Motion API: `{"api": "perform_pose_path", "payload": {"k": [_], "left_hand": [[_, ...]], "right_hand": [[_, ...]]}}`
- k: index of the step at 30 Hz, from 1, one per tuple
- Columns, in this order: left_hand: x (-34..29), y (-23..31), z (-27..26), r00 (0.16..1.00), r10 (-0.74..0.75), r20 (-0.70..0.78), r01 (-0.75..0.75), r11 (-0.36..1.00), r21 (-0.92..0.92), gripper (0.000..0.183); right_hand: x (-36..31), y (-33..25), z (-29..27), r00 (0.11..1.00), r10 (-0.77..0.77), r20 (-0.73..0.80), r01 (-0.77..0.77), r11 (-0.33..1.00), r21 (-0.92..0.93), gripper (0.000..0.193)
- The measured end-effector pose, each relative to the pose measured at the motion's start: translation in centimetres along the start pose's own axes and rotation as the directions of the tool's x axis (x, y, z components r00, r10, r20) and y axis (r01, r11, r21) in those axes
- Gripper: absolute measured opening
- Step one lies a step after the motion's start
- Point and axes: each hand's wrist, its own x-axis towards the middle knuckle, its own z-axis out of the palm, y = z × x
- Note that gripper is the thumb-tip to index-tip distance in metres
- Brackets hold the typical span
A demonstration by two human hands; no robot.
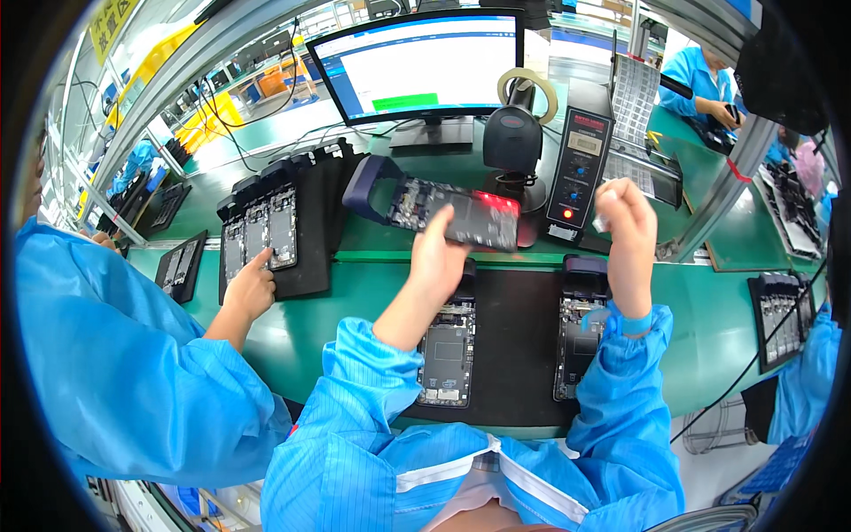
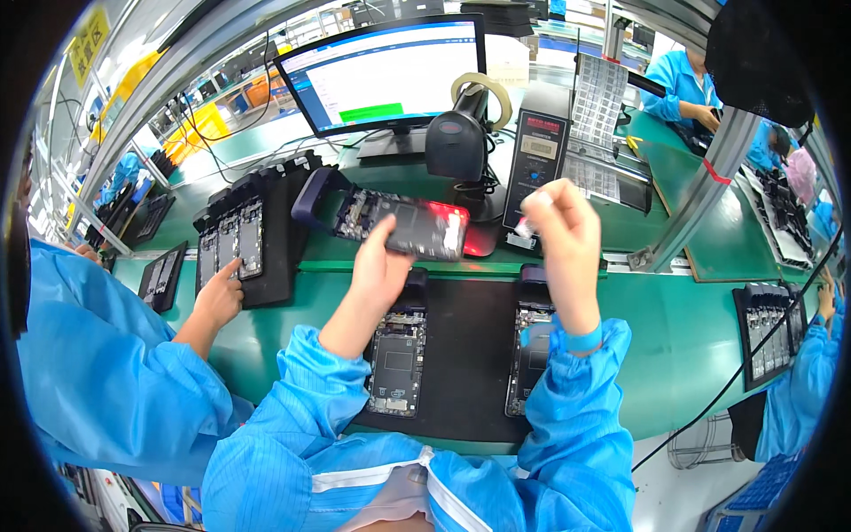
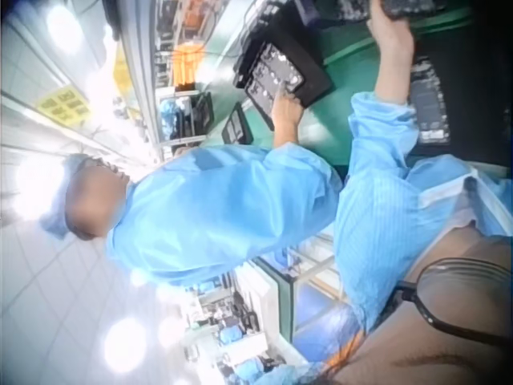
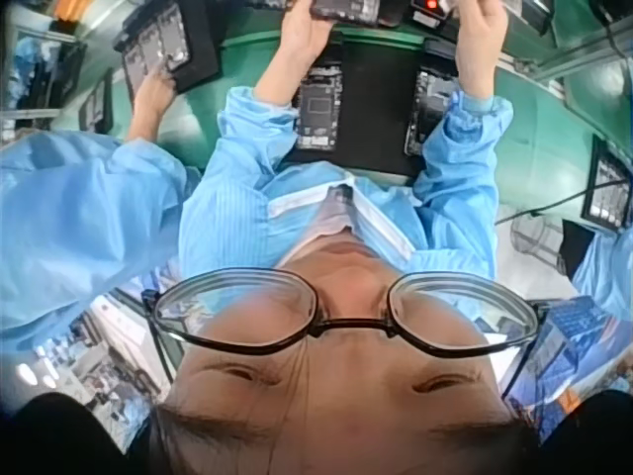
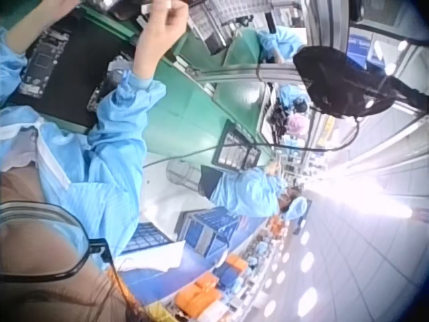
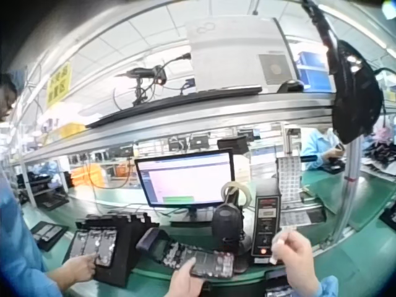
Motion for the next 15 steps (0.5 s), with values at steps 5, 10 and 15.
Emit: {"api": "perform_pose_path", "payload": {"k": [5,10,15], "left_hand": [[-7.3,-1.6,0.1,0.965,0.123,0.231,-0.26,0.571,0.779,0.025],[-8.5,-4.0,-2.2,0.923,0.123,0.365,-0.375,0.505,0.777,0.02],[-9.4,-3.4,-1.8,0.955,0.077,0.286,-0.283,0.523,0.804,0.013]], "right_hand": [[-3.2,-0.9,3.4,0.952,0.005,0.306,0.036,0.991,-0.128,0.027],[-4.9,-1.3,5.0,0.939,0.018,0.345,-0.035,0.999,0.042,0.025],[-4.6,-0.8,4.9,0.94,0.082,0.332,-0.13,0.984,0.125,0.019]]}}
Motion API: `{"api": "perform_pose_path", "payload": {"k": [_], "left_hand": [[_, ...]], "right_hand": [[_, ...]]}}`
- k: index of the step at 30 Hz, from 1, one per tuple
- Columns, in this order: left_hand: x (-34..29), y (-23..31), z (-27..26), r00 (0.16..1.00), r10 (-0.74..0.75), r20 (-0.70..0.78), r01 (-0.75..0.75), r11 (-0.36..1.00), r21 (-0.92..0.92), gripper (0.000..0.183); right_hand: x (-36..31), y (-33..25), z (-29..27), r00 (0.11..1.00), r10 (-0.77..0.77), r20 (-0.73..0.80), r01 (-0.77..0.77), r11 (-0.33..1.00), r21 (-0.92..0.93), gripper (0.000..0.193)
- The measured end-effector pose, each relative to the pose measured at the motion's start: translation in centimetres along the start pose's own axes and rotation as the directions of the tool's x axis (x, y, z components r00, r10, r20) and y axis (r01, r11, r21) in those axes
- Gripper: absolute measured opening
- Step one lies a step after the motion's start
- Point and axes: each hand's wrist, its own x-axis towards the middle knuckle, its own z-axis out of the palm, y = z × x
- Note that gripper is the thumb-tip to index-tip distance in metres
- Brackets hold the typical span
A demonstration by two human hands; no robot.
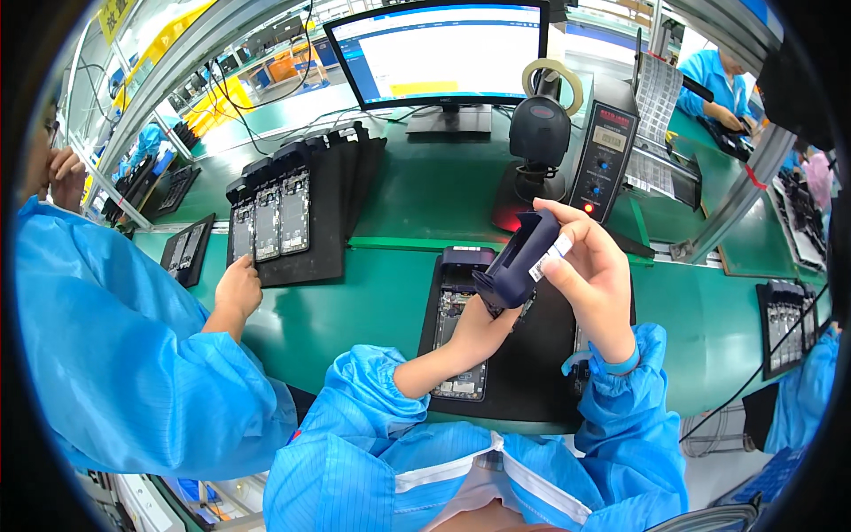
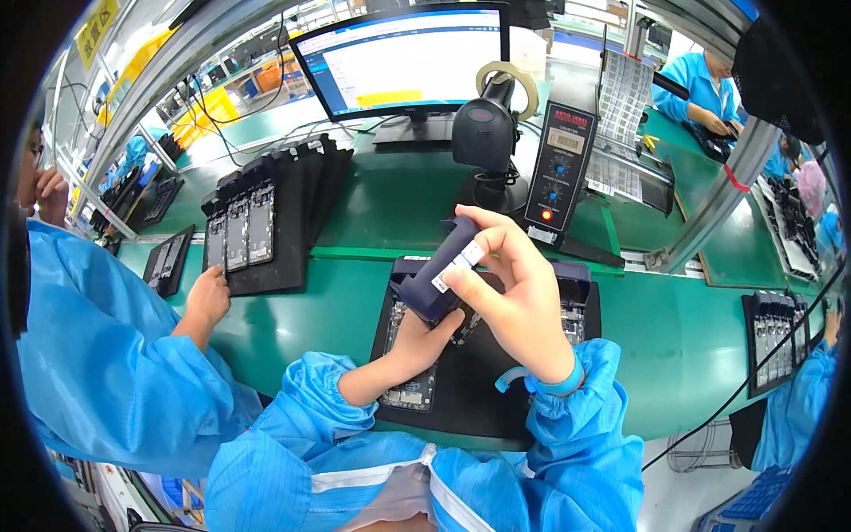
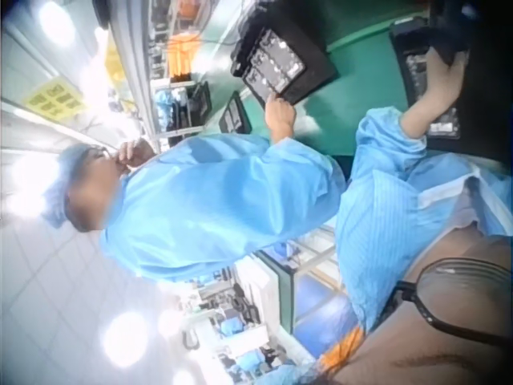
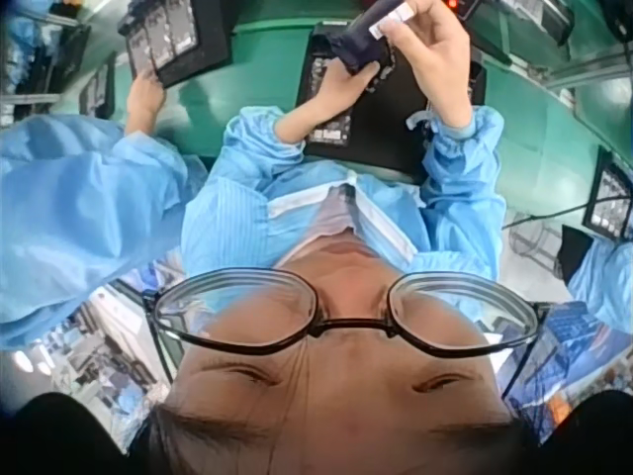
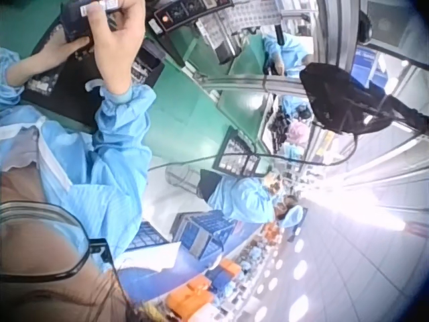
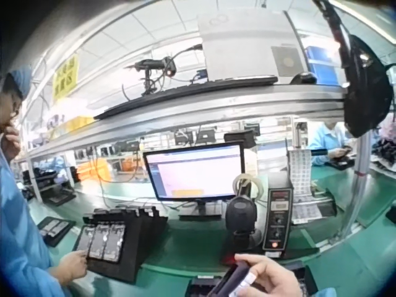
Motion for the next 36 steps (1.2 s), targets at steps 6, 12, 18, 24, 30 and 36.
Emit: {"api": "perform_pose_path", "payload": {"k": [6,12,18,24,30,36], "left_hand": [[0.1,0.1,0.0,1.0,-0.002,0.019,0.002,1.0,0.007,0.011],[0.1,-0.1,0.3,0.988,0.151,-0.005,-0.151,0.988,0.027,0.02],[-0.9,-0.5,-0.4,0.955,-0.157,0.252,0.217,0.948,-0.231,0.046],[-1.7,-1.9,0.1,0.891,-0.291,0.349,0.431,0.785,-0.444,0.055],[-2.6,0.2,-0.1,0.987,-0.149,0.067,0.162,0.949,-0.272,0.043],[-3.3,-1.0,0.0,0.998,0.024,-0.053,-0.023,0.999,0.031,0.034]], "right_hand": [[0.1,0.0,0.2,1.0,0.03,-0.006,-0.031,0.999,-0.03,0.02],[0.0,-0.1,0.0,0.999,0.027,-0.02,-0.03,0.982,-0.188,0.03],[2.3,0.5,-4.5,0.974,-0.116,-0.197,0.01,0.882,-0.471,0.012],[2.4,0.3,-7.2,0.975,0.041,-0.218,-0.131,0.9,-0.415,0.02],[0.9,-1.3,-2.1,0.992,0.079,-0.101,-0.086,0.994,-0.066,0.028],[-0.6,-2.9,-1.7,0.99,-0.139,0.035,0.14,0.99,-0.022,0.009]]}}
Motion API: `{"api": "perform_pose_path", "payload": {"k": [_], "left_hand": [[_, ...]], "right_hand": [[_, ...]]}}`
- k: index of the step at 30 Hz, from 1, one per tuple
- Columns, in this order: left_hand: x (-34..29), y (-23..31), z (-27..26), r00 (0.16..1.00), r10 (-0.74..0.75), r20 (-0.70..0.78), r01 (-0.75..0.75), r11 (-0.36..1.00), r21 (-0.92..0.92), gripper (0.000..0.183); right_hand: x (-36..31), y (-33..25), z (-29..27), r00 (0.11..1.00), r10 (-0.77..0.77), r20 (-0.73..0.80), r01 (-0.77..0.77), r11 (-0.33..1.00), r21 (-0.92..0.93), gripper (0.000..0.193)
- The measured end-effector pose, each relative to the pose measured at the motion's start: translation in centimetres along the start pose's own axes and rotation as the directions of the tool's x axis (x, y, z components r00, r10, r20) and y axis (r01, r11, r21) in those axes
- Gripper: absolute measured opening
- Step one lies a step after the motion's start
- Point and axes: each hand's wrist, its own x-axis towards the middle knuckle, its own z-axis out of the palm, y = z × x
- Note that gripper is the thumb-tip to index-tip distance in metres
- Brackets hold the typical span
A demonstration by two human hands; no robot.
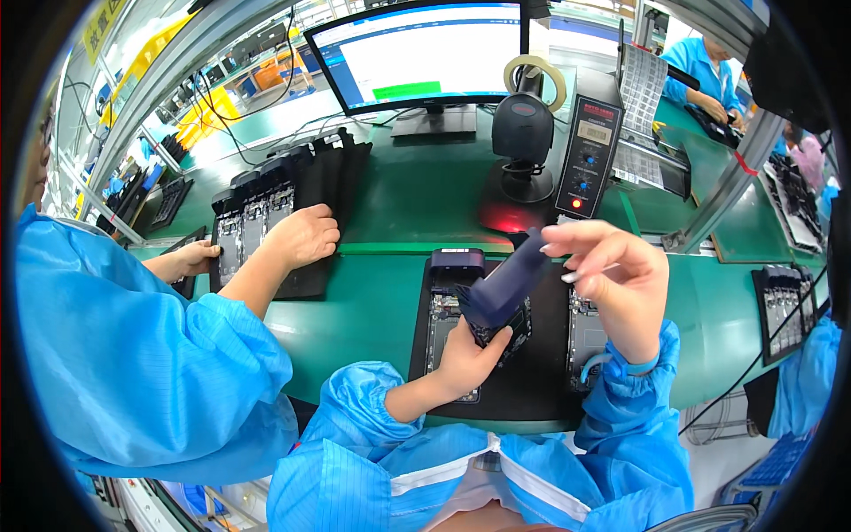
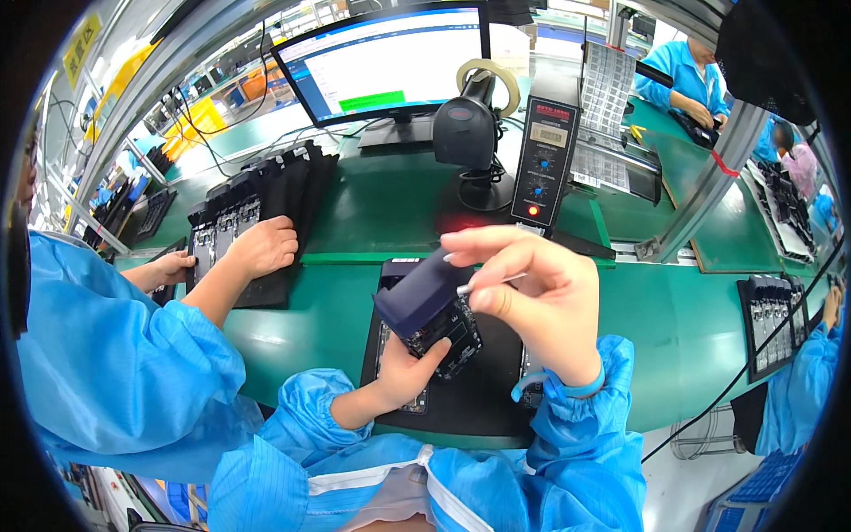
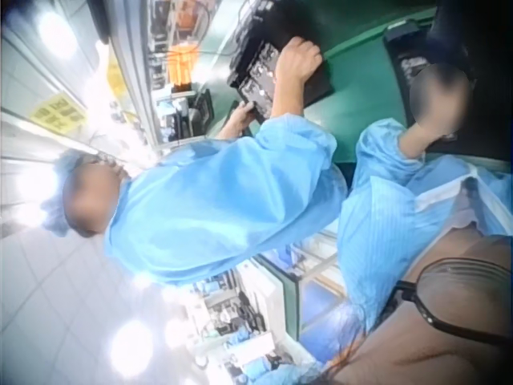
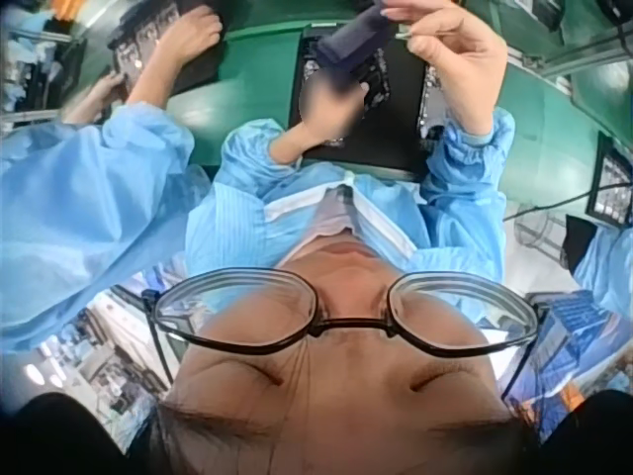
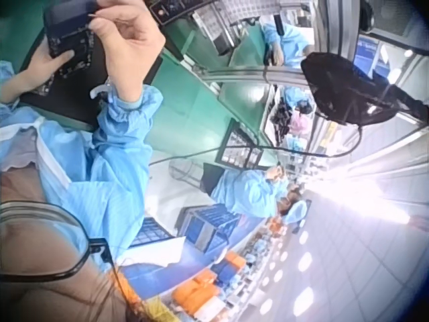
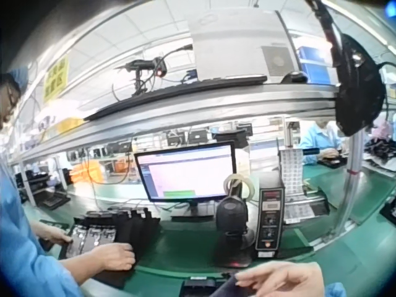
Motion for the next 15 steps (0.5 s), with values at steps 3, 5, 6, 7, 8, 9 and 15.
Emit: {"api": "perform_pose_path", "payload": {"k": [3,5,6,7,8,9,15], "left_hand": [[0.0,0.0,0.0,0.999,0.032,0.028,-0.033,0.999,0.019,0.032],[-0.2,0.9,0.1,0.998,0.044,0.044,-0.046,0.997,0.057,0.031],[-0.3,1.2,0.1,0.997,0.046,0.054,-0.05,0.995,0.081,0.031],[-0.4,1.1,0.1,0.996,0.05,0.07,-0.056,0.994,0.09,0.031],[-0.5,0.8,0.2,0.995,0.053,0.086,-0.062,0.993,0.099,0.031],[-0.5,0.8,0.3,0.993,0.058,0.104,-0.069,0.992,0.108,0.031],[-0.7,0.0,0.3,0.987,0.099,0.128,-0.11,0.99,0.086,0.029]], "right_hand": [[-0.5,-0.7,0.4,0.999,0.003,0.045,0.001,0.997,-0.073,0.007],[-0.9,-1.4,0.8,0.995,0.07,0.074,-0.058,0.987,-0.147,0.008],[-1.0,-1.2,1.1,0.996,0.039,0.082,-0.023,0.981,-0.191,0.011],[-1.2,-1.4,1.6,0.994,0.103,0.023,-0.095,0.969,-0.229,0.021],[-1.4,-1.4,2.0,0.99,0.143,-0.009,-0.141,0.962,-0.232,0.026],[-1.5,-1.4,2.2,0.982,0.182,-0.042,-0.186,0.954,-0.234,0.031],[-1.9,-0.5,2.5,0.997,0.038,-0.068,-0.062,0.922,-0.382,0.031]]}}
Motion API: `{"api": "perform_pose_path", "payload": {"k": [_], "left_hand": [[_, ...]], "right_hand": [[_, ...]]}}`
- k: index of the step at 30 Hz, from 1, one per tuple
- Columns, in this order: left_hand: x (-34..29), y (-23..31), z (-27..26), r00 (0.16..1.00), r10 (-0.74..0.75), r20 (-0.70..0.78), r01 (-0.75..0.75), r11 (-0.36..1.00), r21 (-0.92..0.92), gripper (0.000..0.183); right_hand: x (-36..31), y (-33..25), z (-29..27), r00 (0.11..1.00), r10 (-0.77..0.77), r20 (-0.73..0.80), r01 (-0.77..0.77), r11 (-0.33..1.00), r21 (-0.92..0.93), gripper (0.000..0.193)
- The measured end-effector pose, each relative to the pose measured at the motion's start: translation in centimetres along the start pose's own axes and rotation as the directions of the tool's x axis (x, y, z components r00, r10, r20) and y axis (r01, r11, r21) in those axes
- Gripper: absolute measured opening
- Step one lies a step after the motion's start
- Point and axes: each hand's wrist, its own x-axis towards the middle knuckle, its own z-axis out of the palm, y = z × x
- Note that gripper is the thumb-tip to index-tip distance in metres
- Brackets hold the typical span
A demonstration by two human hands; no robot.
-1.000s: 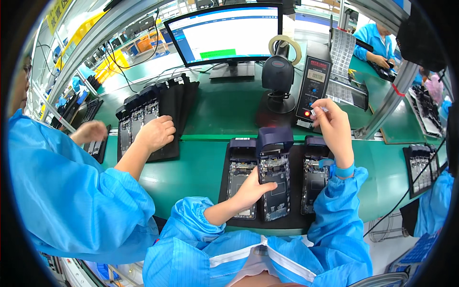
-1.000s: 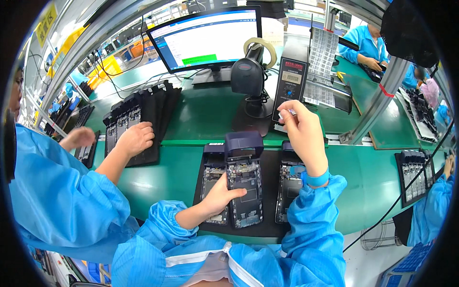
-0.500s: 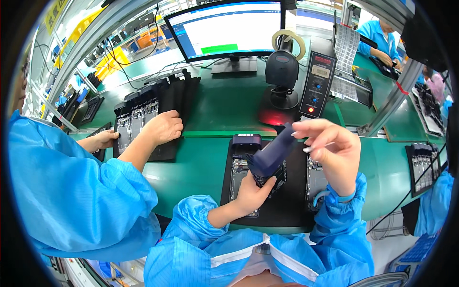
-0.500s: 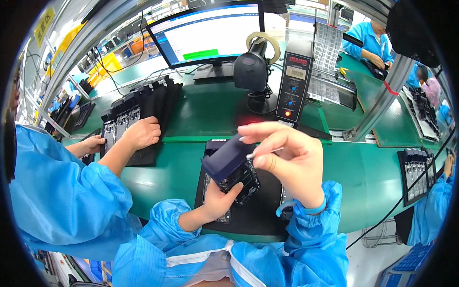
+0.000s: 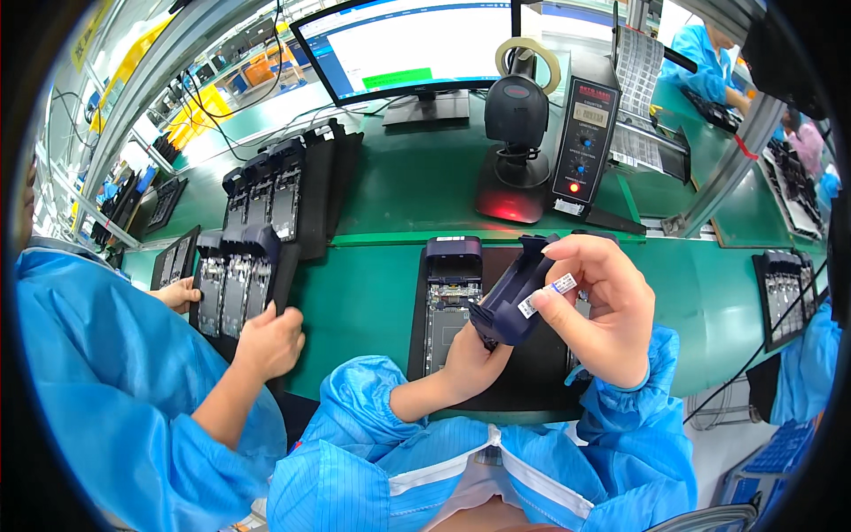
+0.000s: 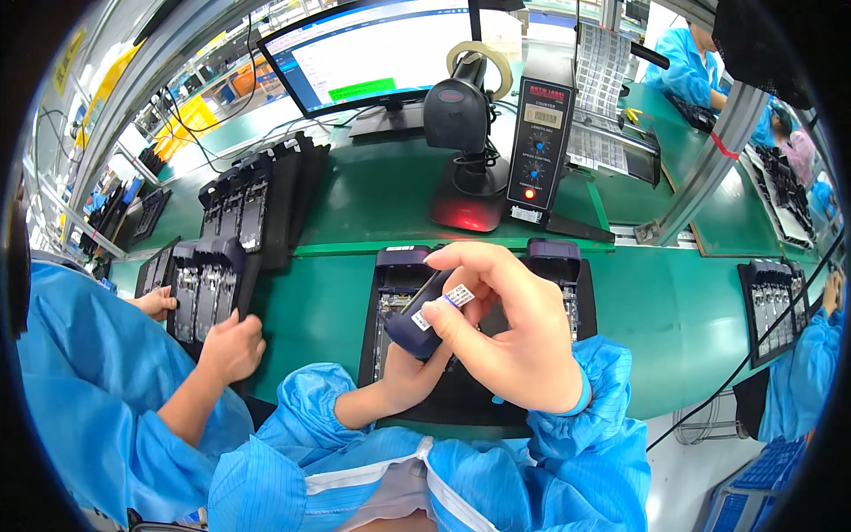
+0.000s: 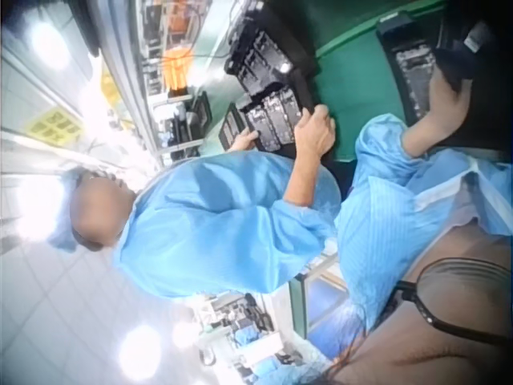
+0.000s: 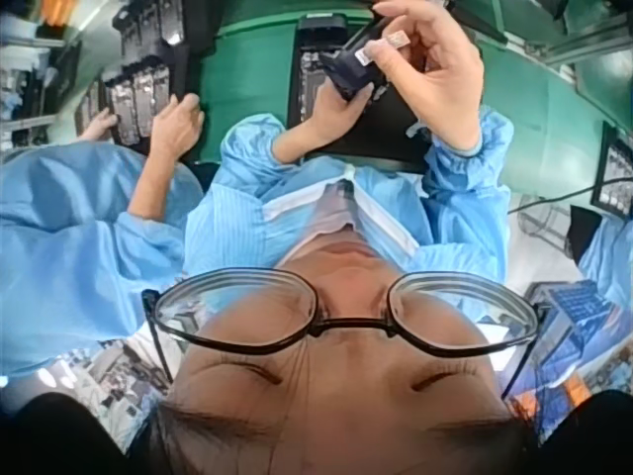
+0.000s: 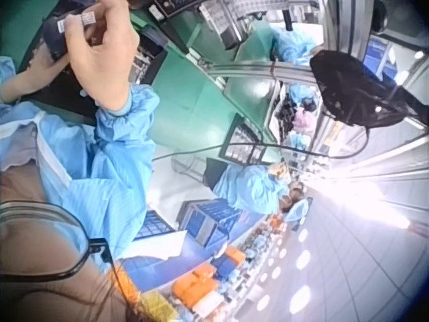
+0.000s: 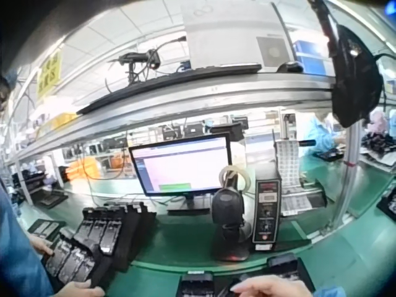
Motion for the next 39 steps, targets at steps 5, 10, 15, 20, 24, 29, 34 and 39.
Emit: {"api": "perform_pose_path", "payload": {"k": [5,10,15,20,24,29,34,39], "left_hand": [[-0.1,0.4,0.2,0.996,0.018,-0.084,-0.022,0.998,-0.054,0.027],[0.3,0.6,0.0,0.993,-0.05,-0.105,0.04,0.994,-0.102,0.031],[1.2,0.1,-0.8,0.999,-0.018,-0.047,0.004,0.96,-0.278,0.046],[0.6,-0.2,-1.2,0.946,-0.199,0.257,0.312,0.779,-0.543,0.053],[0.8,-0.4,-0.6,0.877,-0.343,0.336,0.468,0.769,-0.436,0.056],[0.7,-0.9,0.1,0.849,-0.397,0.349,0.517,0.762,-0.39,0.082],[-0.3,0.3,0.7,0.971,-0.048,0.233,-0.021,0.958,0.284,0.093],[0.9,2.2,1.8,0.87,-0.237,0.432,0.371,0.893,-0.257,0.093]], "right_hand": [[0.7,-0.8,-0.3,0.999,0.033,0.039,-0.021,0.96,-0.28,0.032],[1.4,0.8,0.4,0.902,-0.415,0.122,0.401,0.696,-0.596,0.04],[0.8,0.7,1.7,0.771,-0.168,0.614,0.595,0.535,-0.6,0.057],[2.5,1.9,-2.9,0.903,0.114,0.415,0.272,0.596,-0.756,0.061],[2.7,5.6,-7.6,0.956,0.195,0.221,0.051,0.628,-0.776,0.044],[4.3,11.2,-8.8,0.746,0.65,0.144,-0.273,0.496,-0.824,0.028],[4.0,15.0,-9.5,0.768,0.592,0.247,-0.191,0.578,-0.793,0.023],[4.4,6.4,-6.4,0.903,0.047,0.426,0.19,0.848,-0.495,0.029]]}}
